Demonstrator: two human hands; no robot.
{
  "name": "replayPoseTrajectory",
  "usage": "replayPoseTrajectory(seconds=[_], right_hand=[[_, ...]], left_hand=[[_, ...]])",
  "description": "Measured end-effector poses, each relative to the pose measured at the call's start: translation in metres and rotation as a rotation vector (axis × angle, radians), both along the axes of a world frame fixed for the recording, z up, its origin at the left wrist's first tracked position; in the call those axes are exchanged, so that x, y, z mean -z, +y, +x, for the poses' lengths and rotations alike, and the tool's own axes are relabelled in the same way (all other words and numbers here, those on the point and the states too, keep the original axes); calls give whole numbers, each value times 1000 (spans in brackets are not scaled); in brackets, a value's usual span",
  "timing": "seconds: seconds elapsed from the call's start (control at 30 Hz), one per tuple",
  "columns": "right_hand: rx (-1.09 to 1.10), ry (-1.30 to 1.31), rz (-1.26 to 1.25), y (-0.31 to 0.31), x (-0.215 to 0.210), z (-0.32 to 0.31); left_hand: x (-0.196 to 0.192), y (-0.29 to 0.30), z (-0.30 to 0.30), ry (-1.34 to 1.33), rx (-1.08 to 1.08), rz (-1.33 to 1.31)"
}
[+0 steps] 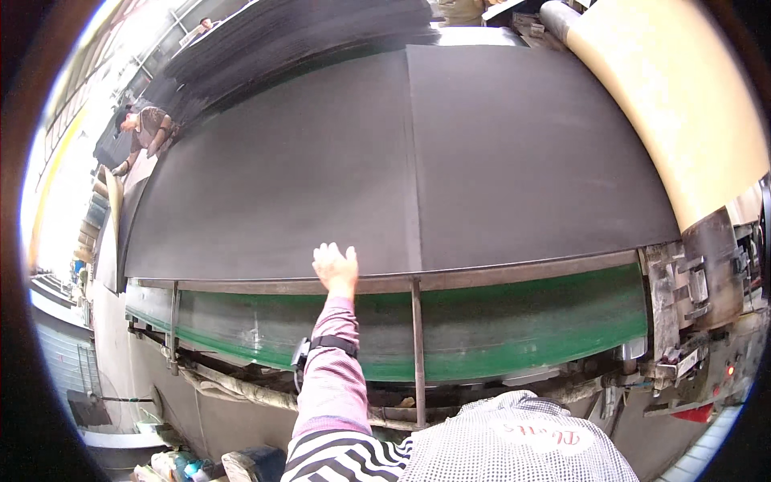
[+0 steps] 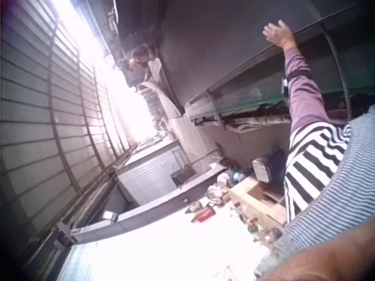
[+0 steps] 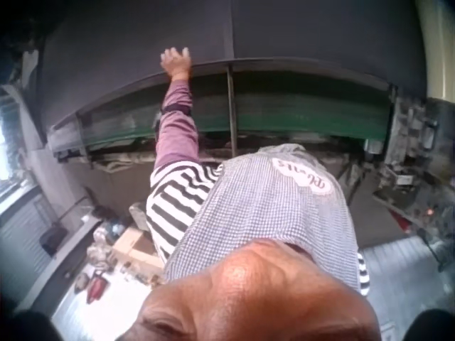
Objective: The person is aligning and managing large black sheets on a conveyor belt system in a factory.
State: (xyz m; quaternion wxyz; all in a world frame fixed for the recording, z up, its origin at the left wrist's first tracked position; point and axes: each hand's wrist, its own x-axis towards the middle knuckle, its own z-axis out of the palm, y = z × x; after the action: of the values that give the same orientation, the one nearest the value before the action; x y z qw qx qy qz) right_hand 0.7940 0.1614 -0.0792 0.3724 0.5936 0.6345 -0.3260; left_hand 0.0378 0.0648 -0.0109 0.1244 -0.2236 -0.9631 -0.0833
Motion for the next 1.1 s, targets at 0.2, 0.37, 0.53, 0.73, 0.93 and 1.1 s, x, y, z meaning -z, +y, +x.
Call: replayPoseTrajectory(seconds=[0.2, 0.37, 0.53, 0.73, 0.93, 1.1], right_hand=[[-25, 7, 18, 32, 7, -33], [-7, -2, 34, 48, 14, -55], [5, 1, 36, 53, 16, -60], [83, -42, -42, -12, 16, 3], [102, -53, -216, -91, 23, 36], [183, -23, -168, -99, -40, -11]], left_hand=[[-7, -64, -54, -70, -49, -170], [0, -31, -5, -111, 207, 68], [-1, 13, 67, -39, 362, 169], [7, -29, 5, 327, 576, -3], [25, -110, -86, -104, 202, 69], [35, -66, -34, -160, 465, 163]])
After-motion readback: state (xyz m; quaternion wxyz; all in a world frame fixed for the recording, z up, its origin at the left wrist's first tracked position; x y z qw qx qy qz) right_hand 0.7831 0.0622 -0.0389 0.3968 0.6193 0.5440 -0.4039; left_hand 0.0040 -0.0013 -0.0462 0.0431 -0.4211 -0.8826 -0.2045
